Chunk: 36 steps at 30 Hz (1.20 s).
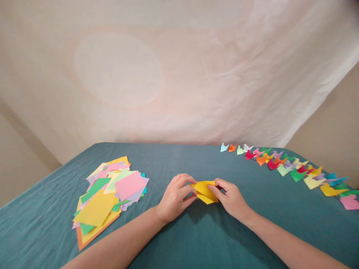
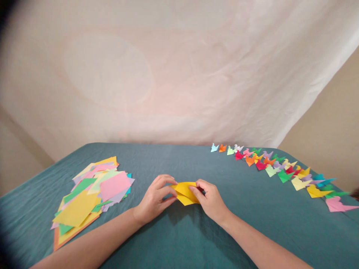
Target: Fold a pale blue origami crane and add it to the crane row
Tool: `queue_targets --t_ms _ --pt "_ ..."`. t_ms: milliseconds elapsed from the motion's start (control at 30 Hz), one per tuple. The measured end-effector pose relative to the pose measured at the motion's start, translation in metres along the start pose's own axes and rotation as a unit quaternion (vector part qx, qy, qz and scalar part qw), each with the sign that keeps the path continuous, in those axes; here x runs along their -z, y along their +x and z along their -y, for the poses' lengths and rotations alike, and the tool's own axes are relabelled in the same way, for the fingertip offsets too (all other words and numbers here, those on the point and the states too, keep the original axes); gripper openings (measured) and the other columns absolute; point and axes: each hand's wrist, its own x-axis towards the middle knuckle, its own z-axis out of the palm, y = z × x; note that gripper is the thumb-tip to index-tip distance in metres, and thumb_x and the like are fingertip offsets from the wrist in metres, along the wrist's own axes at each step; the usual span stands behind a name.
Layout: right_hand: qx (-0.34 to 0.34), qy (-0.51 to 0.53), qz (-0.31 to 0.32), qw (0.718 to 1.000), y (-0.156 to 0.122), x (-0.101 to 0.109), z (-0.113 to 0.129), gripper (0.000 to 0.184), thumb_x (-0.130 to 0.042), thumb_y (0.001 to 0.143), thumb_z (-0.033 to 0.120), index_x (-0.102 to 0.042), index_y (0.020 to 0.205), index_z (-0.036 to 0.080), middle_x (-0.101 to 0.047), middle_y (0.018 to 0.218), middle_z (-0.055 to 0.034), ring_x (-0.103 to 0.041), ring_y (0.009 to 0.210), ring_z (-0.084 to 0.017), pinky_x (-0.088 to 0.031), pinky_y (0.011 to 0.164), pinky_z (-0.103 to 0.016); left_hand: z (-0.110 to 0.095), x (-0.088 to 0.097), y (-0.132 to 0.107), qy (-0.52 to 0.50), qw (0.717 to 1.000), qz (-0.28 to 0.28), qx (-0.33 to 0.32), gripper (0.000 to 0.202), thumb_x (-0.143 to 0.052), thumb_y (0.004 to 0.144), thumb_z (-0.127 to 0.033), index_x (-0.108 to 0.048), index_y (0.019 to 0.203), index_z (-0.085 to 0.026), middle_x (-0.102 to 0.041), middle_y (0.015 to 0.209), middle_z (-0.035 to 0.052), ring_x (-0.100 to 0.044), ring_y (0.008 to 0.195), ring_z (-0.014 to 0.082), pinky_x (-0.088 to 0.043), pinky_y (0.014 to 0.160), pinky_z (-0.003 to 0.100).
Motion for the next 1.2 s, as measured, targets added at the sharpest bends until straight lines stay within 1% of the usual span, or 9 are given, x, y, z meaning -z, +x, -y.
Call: queue_targets --t_ms 133,300,500,600,800,900,1033,1133,1200 --pt "-0.009 0.001 -0.009 1.0 0.002 0.001 -0.004 0.035 -0.045 0.086 0.042 -0.048 0.061 0.018 -0.042 0.059 0.0034 -0.04 0.057 -0.012 -0.031 0.053 -0.022 -0.001 0.001 0.0 0.01 1.0 -0.01 0.002 0.006 -0.057 0.084 -0.021 -0.063 0.082 -0.02 -0.056 0.109 0.0061 -0.045 0.11 0.0216 -0.038 0.094 0.04" --pt "-0.033 0.025 -0.026 0.999 0.005 0.004 -0.009 0.039 -0.043 0.087 0.047 -0.058 0.071 0.015 -0.05 0.065 0.001 -0.044 0.06 -0.013 -0.034 0.055 -0.023 -0.001 0.002 0.0 0.014 1.0 -0.009 0.002 0.007 -0.057 0.084 -0.021 -0.063 0.079 -0.02 -0.056 0.111 0.0063 -0.044 0.111 0.0221 -0.038 0.094 0.041" --pt "-0.059 0.043 -0.1 0.992 0.012 0.014 -0.012 0.04 -0.047 0.084 0.05 -0.055 0.066 0.015 -0.047 0.064 0.0011 -0.043 0.06 -0.012 -0.034 0.054 -0.023 0.001 0.002 0.0 0.019 1.0 0.014 -0.001 0.005 -0.058 0.083 -0.021 -0.061 0.079 -0.019 -0.059 0.106 0.0053 -0.048 0.108 0.0204 -0.04 0.092 0.038" --pt "-0.094 0.085 -0.138 0.982 0.018 0.019 -0.013 0.038 -0.051 0.081 0.051 -0.055 0.069 0.015 -0.041 0.056 0.0036 -0.037 0.052 -0.01 -0.029 0.046 -0.021 0.002 0.001 0.0 0.022 0.999 0.023 -0.002 0.005 -0.057 0.083 -0.022 -0.06 0.08 -0.02 -0.06 0.103 0.0048 -0.05 0.105 0.019 -0.041 0.09 0.037" --pt "-0.093 0.214 -0.131 0.964 0.046 0.017 0.02 0.035 -0.063 0.073 0.049 -0.053 0.072 0.016 -0.043 0.05 0.0057 -0.036 0.042 -0.006 -0.027 0.038 -0.019 0.002 -0.002 -0.002 -0.008 0.999 0.035 0.018 0.004 -0.056 0.084 -0.022 -0.059 0.081 -0.019 -0.057 0.107 0.0058 -0.052 0.104 0.0186 -0.043 0.089 0.034" --pt "-0.056 0.269 -0.058 0.96 0.068 0.002 0.054 0.031 -0.063 0.074 0.045 -0.052 0.073 0.017 -0.048 0.047 0.0065 -0.04 0.038 -0.005 -0.031 0.037 -0.017 0.002 -0.003 -0.005 -0.029 0.997 0.058 0.045 0.004 -0.056 0.084 -0.021 -0.059 0.084 -0.018 -0.055 0.108 0.0063 -0.056 0.096 0.0159 -0.047 0.084 0.03" --pt "-0.051 0.295 0.081 0.951 0.102 -0.038 0.097 0.03 -0.065 0.073 0.043 -0.052 0.072 0.016 -0.053 0.047 0.0054 -0.048 0.038 -0.007 -0.038 0.035 -0.017 0.002 -0.003 -0.007 -0.052 0.995 0.074 0.053 0.004 -0.056 0.081 -0.017 -0.06 0.083 -0.018 -0.055 0.108 0.0063 -0.057 0.095 0.0152 -0.048 0.083 0.027" --pt "-0.08 0.292 0.197 0.933 0.121 -0.075 0.115 0.029 -0.067 0.072 0.041 -0.055 0.072 0.014 -0.058 0.051 0.0017 -0.056 0.043 -0.01 -0.043 0.035 -0.018 0.003 -0.004 -0.007 -0.063 0.993 0.082 0.065 0.006 -0.057 0.08 -0.015 -0.06 0.083 -0.018 -0.054 0.109 0.0062 -0.058 0.093 0.0155 -0.049 0.081 0.027" --pt "-0.101 0.299 0.243 0.917 0.128 -0.096 0.118 0.028 -0.065 0.075 0.038 -0.059 0.082 0.012 -0.063 0.061 -0.0026 -0.061 0.05 -0.012 -0.046 0.038 -0.02 0.004 -0.005 -0.008 -0.07 0.991 0.088 0.071 0.008 -0.057 0.079 -0.014 -0.061 0.085 -0.018 -0.055 0.106 0.006 -0.058 0.091 0.016 -0.05 0.08 0.028"
